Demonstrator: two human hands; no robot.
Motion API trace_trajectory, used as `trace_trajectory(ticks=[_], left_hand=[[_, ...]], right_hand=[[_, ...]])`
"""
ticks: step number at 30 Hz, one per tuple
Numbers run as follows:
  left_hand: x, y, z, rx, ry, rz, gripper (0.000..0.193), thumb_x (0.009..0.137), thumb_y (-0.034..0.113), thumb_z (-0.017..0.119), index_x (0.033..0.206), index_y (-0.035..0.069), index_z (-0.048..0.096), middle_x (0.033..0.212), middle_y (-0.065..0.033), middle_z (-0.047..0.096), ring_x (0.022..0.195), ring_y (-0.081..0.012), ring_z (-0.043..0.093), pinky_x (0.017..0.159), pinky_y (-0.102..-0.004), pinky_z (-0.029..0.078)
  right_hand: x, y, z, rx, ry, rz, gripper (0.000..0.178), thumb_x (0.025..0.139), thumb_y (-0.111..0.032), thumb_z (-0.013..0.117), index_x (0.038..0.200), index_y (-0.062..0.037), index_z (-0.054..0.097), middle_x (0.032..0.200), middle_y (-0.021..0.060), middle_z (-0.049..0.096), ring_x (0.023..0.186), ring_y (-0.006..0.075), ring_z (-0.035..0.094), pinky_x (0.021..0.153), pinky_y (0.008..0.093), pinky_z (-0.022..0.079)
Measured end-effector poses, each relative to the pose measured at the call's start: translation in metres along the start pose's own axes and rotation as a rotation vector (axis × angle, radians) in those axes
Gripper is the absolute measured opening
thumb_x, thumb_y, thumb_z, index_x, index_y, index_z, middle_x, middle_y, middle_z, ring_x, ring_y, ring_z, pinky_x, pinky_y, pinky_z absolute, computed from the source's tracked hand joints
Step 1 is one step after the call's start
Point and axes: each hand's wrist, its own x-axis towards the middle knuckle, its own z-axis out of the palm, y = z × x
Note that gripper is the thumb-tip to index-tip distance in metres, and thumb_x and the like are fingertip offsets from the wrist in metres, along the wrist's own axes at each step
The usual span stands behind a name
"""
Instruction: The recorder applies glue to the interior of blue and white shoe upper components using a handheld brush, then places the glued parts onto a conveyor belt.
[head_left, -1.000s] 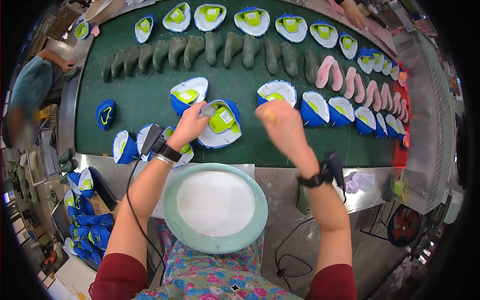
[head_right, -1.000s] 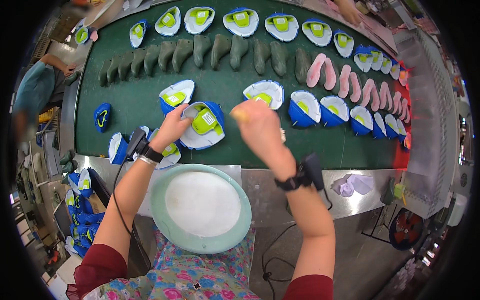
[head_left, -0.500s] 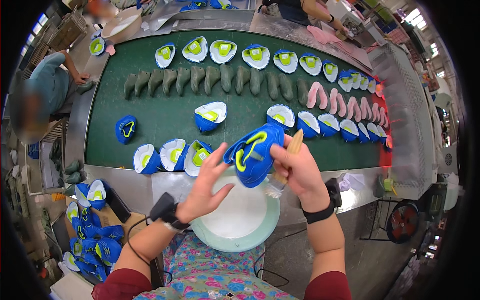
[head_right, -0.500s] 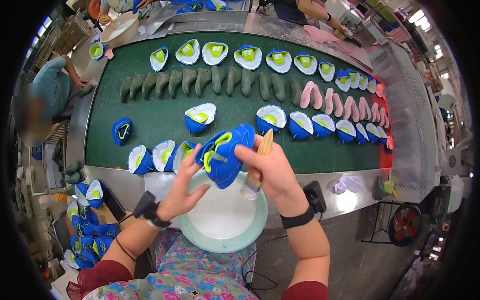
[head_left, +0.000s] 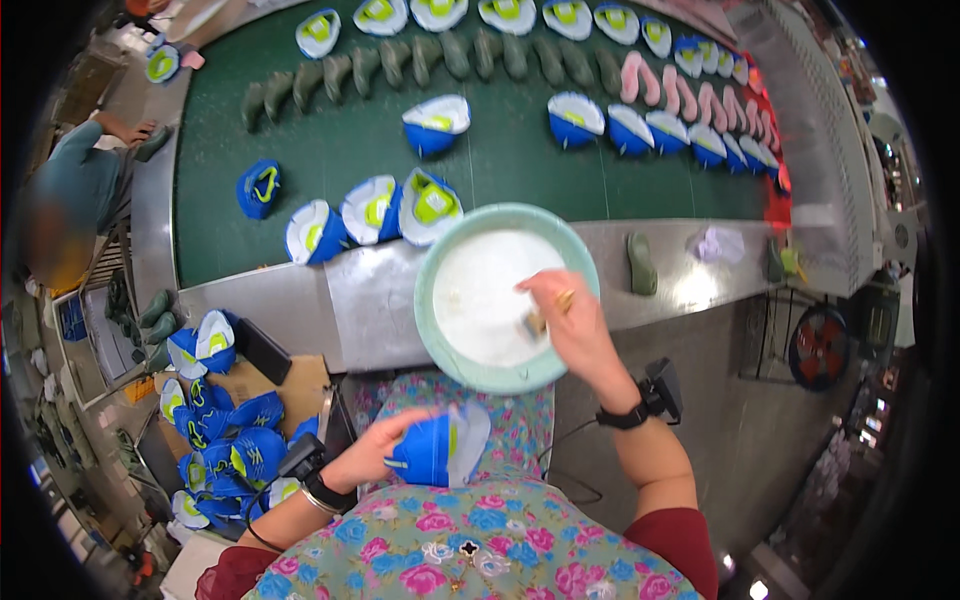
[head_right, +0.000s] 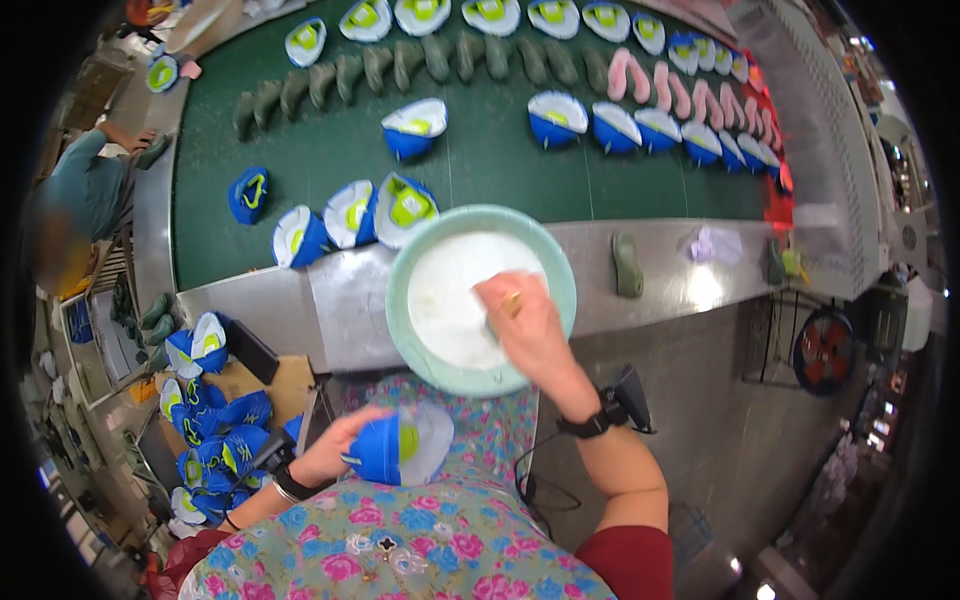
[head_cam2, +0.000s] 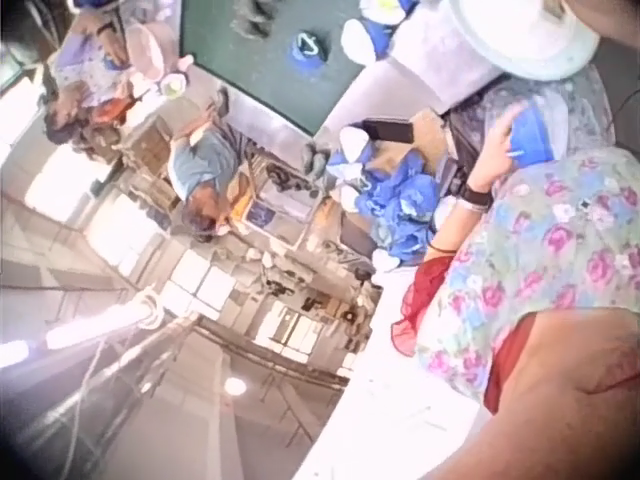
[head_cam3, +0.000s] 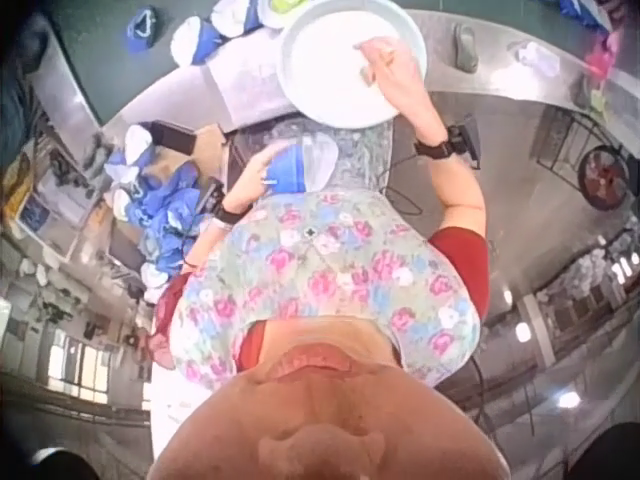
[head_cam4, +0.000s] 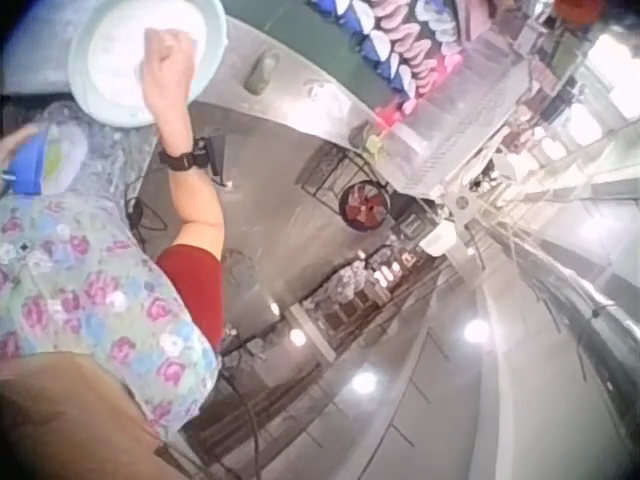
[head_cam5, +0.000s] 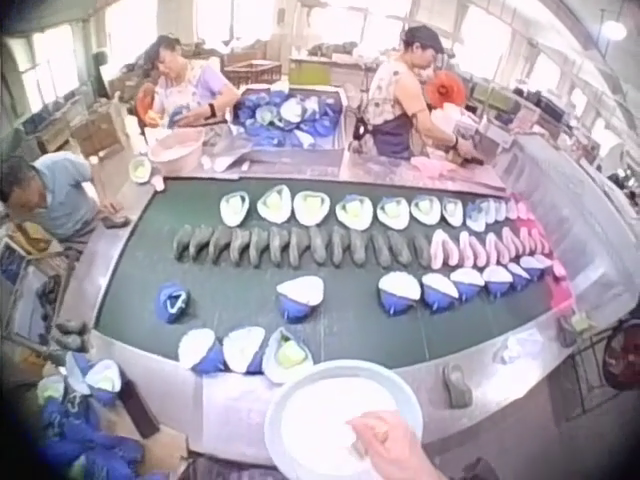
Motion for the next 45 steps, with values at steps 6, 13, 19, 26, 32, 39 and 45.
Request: trace_trajectory(ticks=[6,13,19,26,32,39,45], left_hand=[[-0.007,-0.003,-0.009,-0.036,-0.169,-0.292,0.048,0.090,0.006,0.063,0.135,0.002,0.048,0.133,-0.0069,0.053,0.127,-0.0164,0.046,0.106,-0.0320,0.037],[0.069,-0.016,-0.013,-0.376,0.241,-0.073,0.055,0.097,0.004,0.050,0.145,0.012,0.026,0.139,-0.0081,0.042,0.127,-0.0189,0.045,0.104,-0.0360,0.042],[0.111,-0.019,-0.009,-0.486,0.283,-0.053,0.053,0.098,0.008,0.050,0.146,0.015,0.029,0.135,-0.0074,0.047,0.120,-0.0176,0.052,0.099,-0.0356,0.047],[0.142,-0.006,0.015,-0.427,0.296,0.038,0.052,0.096,0.000,0.049,0.145,0.016,0.036,0.138,-0.0044,0.047,0.124,-0.0178,0.050,0.103,-0.0338,0.045],[0.149,-0.023,0.013,-0.051,0.408,0.332,0.055,0.093,-0.003,0.054,0.143,0.013,0.039,0.140,-0.0041,0.046,0.126,-0.0168,0.047,0.105,-0.0322,0.042],[0.148,-0.008,0.022,-0.132,0.503,0.426,0.054,0.094,0.001,0.055,0.144,0.012,0.038,0.142,-0.0045,0.045,0.128,-0.0173,0.046,0.106,-0.0352,0.042],[0.136,-0.003,0.000,-0.677,0.500,0.037,0.034,0.096,0.011,0.055,0.129,0.012,0.049,0.118,-0.0072,0.061,0.109,-0.0200,0.060,0.093,-0.0363,0.051]], right_hand=[[-0.020,0.079,0.028,0.001,0.234,0.189,0.017,0.085,-0.013,0.073,0.096,-0.0006,0.072,0.088,0.0130,0.069,0.077,0.0215,0.068,0.067,0.0301,0.053],[-0.023,0.100,0.041,-0.148,0.170,0.070,0.020,0.079,-0.006,0.076,0.098,-0.0005,0.072,0.092,0.0132,0.071,0.082,0.0222,0.069,0.070,0.0296,0.053],[-0.031,0.022,-0.008,0.290,0.042,-0.005,0.023,0.077,0.001,0.075,0.100,0.0024,0.072,0.096,0.0123,0.071,0.085,0.0169,0.068,0.072,0.0263,0.054],[-0.038,0.065,-0.024,0.323,0.204,0.201,0.015,0.083,-0.005,0.073,0.097,0.0015,0.071,0.082,0.0059,0.070,0.069,0.0089,0.065,0.061,0.0218,0.051],[-0.062,0.038,-0.031,0.513,0.099,0.517,0.013,0.087,-0.008,0.070,0.081,0.0006,0.062,0.065,0.0042,0.064,0.054,0.0066,0.059,0.049,0.0201,0.046],[-0.058,0.036,-0.043,0.431,0.027,0.352,0.010,0.084,-0.010,0.072,0.085,-0.0005,0.068,0.067,0.0021,0.067,0.062,0.0036,0.060,0.054,0.0207,0.047],[-0.017,0.051,-0.058,0.294,0.059,0.182,0.011,0.085,-0.010,0.072,0.085,0.0000,0.068,0.069,0.0023,0.066,0.062,0.0047,0.060,0.055,0.0206,0.047]])
